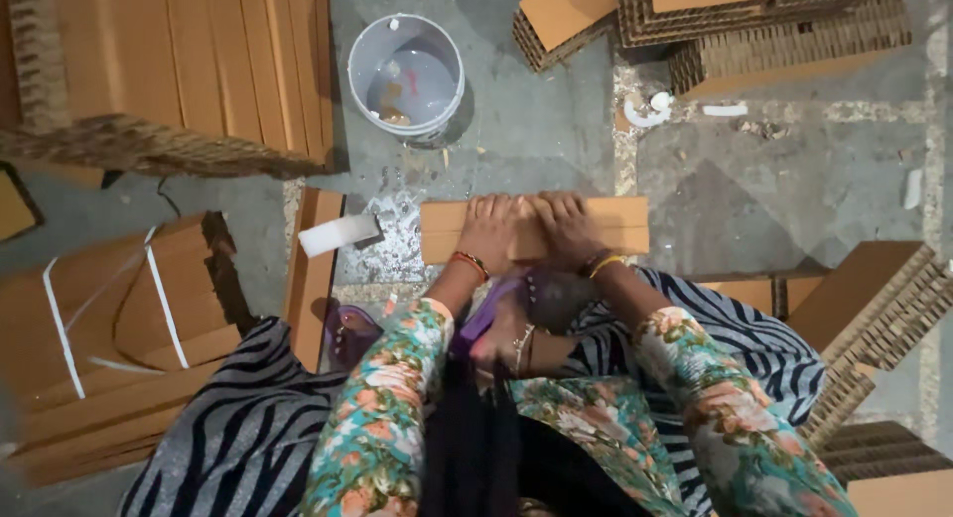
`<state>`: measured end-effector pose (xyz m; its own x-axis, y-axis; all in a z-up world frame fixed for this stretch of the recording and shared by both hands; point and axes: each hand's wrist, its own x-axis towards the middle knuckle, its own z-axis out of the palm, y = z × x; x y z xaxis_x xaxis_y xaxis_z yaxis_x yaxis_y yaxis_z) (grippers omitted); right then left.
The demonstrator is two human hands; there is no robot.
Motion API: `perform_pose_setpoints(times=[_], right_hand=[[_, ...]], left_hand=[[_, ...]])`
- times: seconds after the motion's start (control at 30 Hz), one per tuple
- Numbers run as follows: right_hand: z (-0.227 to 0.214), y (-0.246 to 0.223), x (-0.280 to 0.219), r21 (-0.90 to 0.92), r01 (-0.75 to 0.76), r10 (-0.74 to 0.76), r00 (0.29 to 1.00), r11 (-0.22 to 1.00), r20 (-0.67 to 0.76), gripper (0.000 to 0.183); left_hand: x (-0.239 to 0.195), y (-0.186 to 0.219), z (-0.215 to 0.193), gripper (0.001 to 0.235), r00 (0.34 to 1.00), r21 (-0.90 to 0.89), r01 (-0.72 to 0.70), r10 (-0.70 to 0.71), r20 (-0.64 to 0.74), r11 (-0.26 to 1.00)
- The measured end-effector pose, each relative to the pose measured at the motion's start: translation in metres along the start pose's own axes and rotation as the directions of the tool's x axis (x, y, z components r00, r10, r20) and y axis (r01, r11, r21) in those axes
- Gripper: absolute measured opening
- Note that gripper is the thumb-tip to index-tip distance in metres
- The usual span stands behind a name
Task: The person folds sections of corrugated cardboard by hand, applies adhesive from a bottle, and assembles honeycomb-style inserts into protective packaging components.
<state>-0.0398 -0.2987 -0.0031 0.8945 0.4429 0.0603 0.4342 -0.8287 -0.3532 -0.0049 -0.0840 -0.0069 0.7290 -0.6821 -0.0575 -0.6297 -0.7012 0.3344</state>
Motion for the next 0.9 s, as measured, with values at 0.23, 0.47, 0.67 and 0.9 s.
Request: perform_pose_setpoints(times=[0.23, 0.47, 0.67, 0.9], right_hand=[[-0.057, 0.042, -0.05, -0.122, -0.069, 0.078, 0.995, 0.99, 0.069, 0.115], [-0.041, 0.066, -0.059, -0.09, -0.148, 0.155, 0.985, 0.985, 0.077, 0.119], [-0.039, 0.073, -0.055, -0.066, -0.138, 0.142, 0.988, 0.988, 0.062, 0.122], [-0.031, 0.074, -0.066, -0.103, -0.087, 0.088, 0.996, 0.991, -0.001, 0.113]], left_hand=[[-0.048, -0.051, -0.058, 0.106, 0.997, -0.054, 0.012, -0.016, -0.081, 0.998], [-0.045, -0.049, -0.045, 0.101, 0.98, -0.042, 0.045, -0.053, -0.193, 0.998], [-0.039, -0.057, -0.039, 0.092, 0.922, -0.069, -0.036, 0.007, -0.386, 0.997], [-0.044, -0.057, -0.031, 0.095, 0.919, -0.036, -0.038, 0.021, -0.394, 0.999]])
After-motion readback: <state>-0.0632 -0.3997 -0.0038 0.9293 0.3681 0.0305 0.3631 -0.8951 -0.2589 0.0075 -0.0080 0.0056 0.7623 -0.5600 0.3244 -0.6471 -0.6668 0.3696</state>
